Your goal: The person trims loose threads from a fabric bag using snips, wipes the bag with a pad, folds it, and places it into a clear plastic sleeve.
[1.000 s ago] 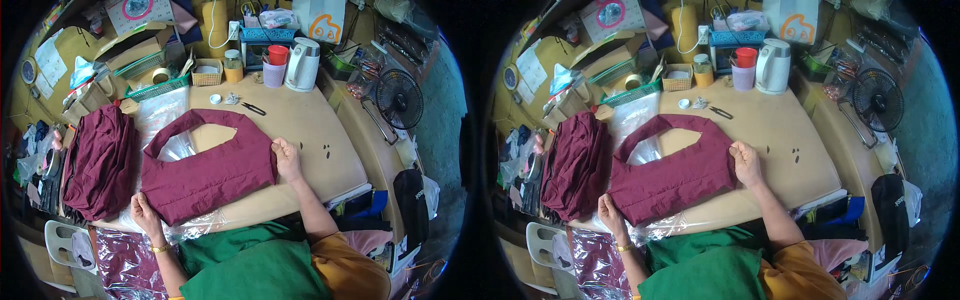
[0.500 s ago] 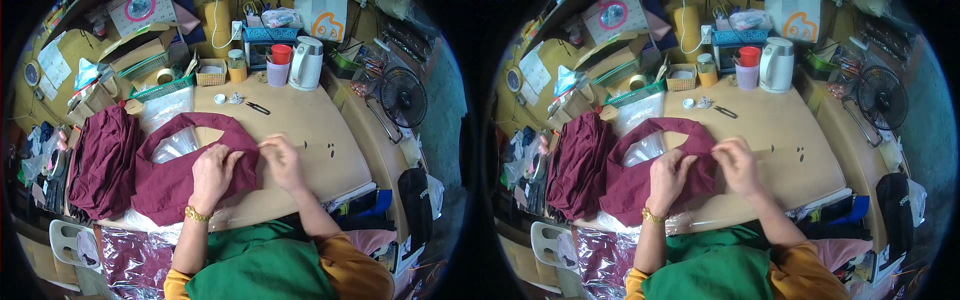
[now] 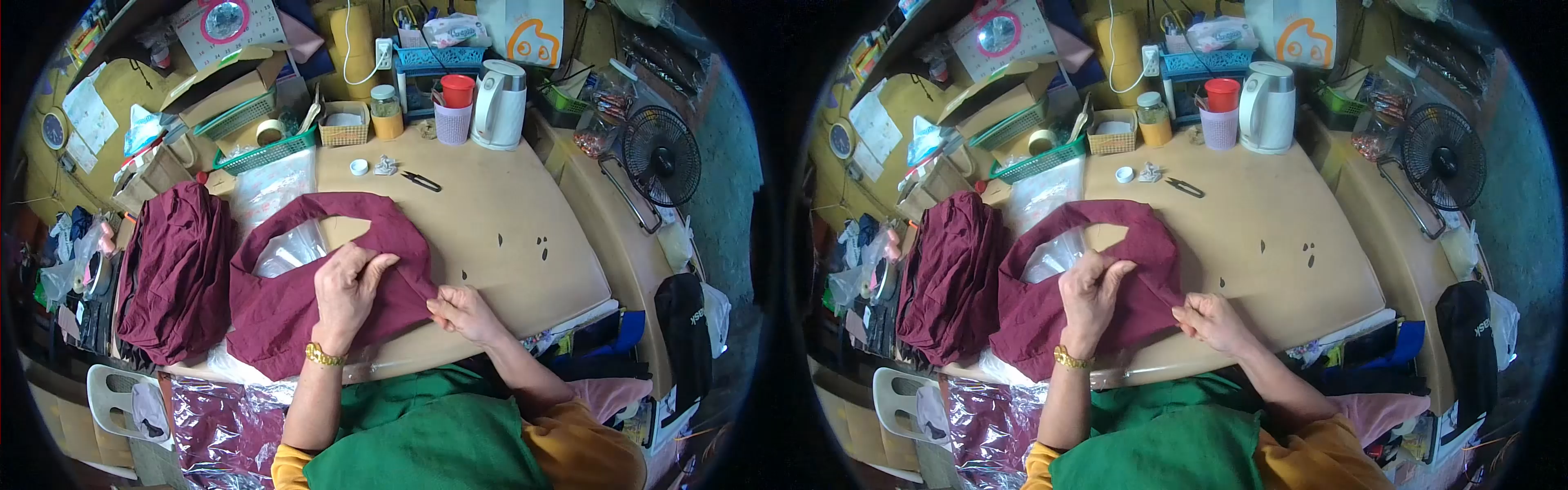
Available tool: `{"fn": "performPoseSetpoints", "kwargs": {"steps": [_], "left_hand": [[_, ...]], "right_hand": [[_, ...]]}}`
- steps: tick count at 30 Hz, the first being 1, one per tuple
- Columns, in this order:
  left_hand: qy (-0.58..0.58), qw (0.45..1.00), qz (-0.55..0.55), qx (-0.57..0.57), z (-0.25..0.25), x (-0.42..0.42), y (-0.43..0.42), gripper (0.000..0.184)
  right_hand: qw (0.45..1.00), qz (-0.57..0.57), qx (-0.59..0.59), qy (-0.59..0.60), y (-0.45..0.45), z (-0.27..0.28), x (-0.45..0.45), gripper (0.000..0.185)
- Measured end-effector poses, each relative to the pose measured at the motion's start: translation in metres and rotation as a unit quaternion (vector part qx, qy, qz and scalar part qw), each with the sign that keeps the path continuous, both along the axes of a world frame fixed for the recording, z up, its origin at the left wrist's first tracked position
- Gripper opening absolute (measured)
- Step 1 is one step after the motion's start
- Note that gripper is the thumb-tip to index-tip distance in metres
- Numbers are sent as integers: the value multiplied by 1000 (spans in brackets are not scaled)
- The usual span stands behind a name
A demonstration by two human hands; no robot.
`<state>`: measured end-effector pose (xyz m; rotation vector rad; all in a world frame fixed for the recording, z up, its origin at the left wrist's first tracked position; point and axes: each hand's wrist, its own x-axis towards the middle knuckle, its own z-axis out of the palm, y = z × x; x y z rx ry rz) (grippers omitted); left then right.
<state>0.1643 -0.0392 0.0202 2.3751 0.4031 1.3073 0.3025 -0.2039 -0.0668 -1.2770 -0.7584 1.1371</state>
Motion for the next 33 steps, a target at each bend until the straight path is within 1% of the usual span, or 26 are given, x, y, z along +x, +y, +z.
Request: {"fn": "performPoseSetpoints", "kwargs": {"steps": [1,3,4,5,6,8,9,10,11,12,13,14,15,16,17,18,19,21,22,23,25,26,27,29,32,33], "left_hand": [[0,1000,-1,1,-4,0,0,24],[-27,999,14,-23,-7,1,2,23],[-16,1000,-7,-8,-4,0,4,22],[-16,1000,-5,-9,-3,2,1,22],[14,998,-63,17,-2,6,-7,22],[37,988,-143,45,-8,14,-20,22],[117,983,-139,15,1,5,-26,32],[158,981,-100,42,11,-7,-27,41],[198,976,-61,69,19,-22,-22,50],[287,954,-3,83,19,-50,-12,64],[408,911,38,47,23,-78,-2,62],[462,884,74,2,19,-107,14,53],[444,885,76,-118,19,-130,32,42],[367,921,97,-88,10,-154,48,33],[258,930,70,-251,-6,-174,65,24],[235,925,97,-281,-9,-181,72,23],[210,919,124,-311,-13,-184,76,22],[0,950,167,-263,-40,-170,74,21],[-7,951,293,-103,-42,-161,62,31],[-17,940,341,-20,-47,-155,50,51],[-39,938,343,-26,-73,-148,29,74],[15,933,357,-50,-81,-148,17,86],[16,933,357,-54,-87,-148,11,86],[-54,931,265,-246,-98,-146,6,87],[-106,932,225,-263,-108,-149,18,80],[-114,933,226,-256,-108,-151,20,77]], "right_hand": [[1000,-1,1,0,-9,-3,6,23],[957,-69,-8,-281,-22,-10,19,19],[920,-156,-78,-352,-21,9,24,19],[920,-153,-78,-352,-15,27,18,19],[882,-261,33,-390,-3,53,1,19],[825,-257,165,-475,15,71,2,21],[817,-152,185,-526,19,69,9,23],[816,-118,144,-548,23,57,17,17],[816,-114,149,-546,26,47,25,17],[889,-129,120,-424,29,38,35,12],[943,-139,84,-292,30,35,40,8],[950,-159,97,-250,32,36,42,9],[952,-153,96,-248,32,33,47,9],[919,-205,103,-321,32,28,53,10],[877,-257,109,-391,34,24,56,12],[838,-244,121,-472,38,21,55,10],[840,-242,120,-471,43,16,53,10],[911,-206,76,-348,56,-2,51,13],[910,-205,48,-357,59,-8,54,21],[910,-204,47,-358,59,-13,55,21],[919,-205,41,-334,59,-12,52,28],[919,-204,39,-335,58,-13,51,28],[918,-203,22,-340,57,-14,51,29],[916,-199,4,-347,58,-12,49,30],[902,-225,6,-368,60,-12,47,29],[897,-265,77,-346,61,-15,54,27]]}}
